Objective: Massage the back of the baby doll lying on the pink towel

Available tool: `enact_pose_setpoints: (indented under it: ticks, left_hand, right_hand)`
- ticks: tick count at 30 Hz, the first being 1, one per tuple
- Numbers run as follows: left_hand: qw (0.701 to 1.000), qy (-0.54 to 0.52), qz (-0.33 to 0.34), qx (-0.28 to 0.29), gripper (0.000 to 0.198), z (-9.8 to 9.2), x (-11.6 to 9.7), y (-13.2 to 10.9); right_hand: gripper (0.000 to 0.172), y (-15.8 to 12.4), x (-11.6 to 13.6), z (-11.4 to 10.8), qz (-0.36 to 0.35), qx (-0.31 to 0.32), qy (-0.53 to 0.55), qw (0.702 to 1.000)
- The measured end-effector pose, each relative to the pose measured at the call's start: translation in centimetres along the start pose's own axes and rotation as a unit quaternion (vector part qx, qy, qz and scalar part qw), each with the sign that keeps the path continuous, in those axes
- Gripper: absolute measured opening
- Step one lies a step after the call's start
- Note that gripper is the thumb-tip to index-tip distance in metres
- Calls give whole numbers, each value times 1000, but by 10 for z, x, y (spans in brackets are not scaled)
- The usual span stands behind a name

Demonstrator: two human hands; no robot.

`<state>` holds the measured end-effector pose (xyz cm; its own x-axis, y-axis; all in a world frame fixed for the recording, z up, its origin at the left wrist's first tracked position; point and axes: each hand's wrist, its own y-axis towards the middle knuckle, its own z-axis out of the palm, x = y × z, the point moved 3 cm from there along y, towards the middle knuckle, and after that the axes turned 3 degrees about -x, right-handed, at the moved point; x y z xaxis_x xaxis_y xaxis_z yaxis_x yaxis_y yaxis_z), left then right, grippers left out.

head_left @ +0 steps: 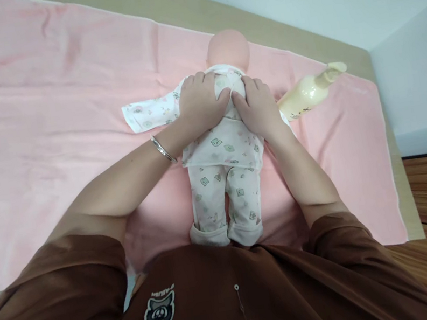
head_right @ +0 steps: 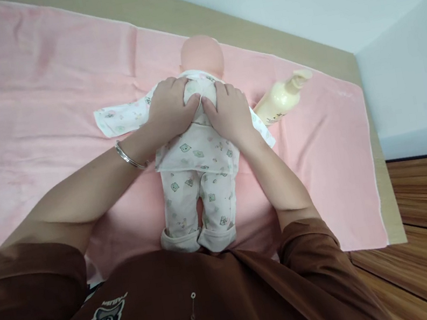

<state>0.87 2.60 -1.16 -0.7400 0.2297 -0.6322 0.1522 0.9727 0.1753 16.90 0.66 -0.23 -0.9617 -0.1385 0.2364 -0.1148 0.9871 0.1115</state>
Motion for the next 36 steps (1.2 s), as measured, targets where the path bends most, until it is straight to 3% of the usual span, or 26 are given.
enact_pose_setpoints:
  ticks: [7,13,18,29,36]
  left_hand:
    - [1000,-2,-24,-10,38,4,1,0]
    - [999,28,-25,-31,26,8,0,1]
    - [996,84,-38,-19,33,7,-3,0]
    - [996,58,-54,-31,22,9,5,6]
    - [996,-15,-21,-83,18,12,18,6]
  right_hand:
    - [57,2,-3,8,-8,-25,-40,999]
    - [58,3,-5,12,2,-24,-55,998]
    - [60,4,-10,15,-14,-46,-35,998]
    - [58,5,-7,14,8,-36,-48,998]
    - [60,1,-3,11,20,-35,-40,998]
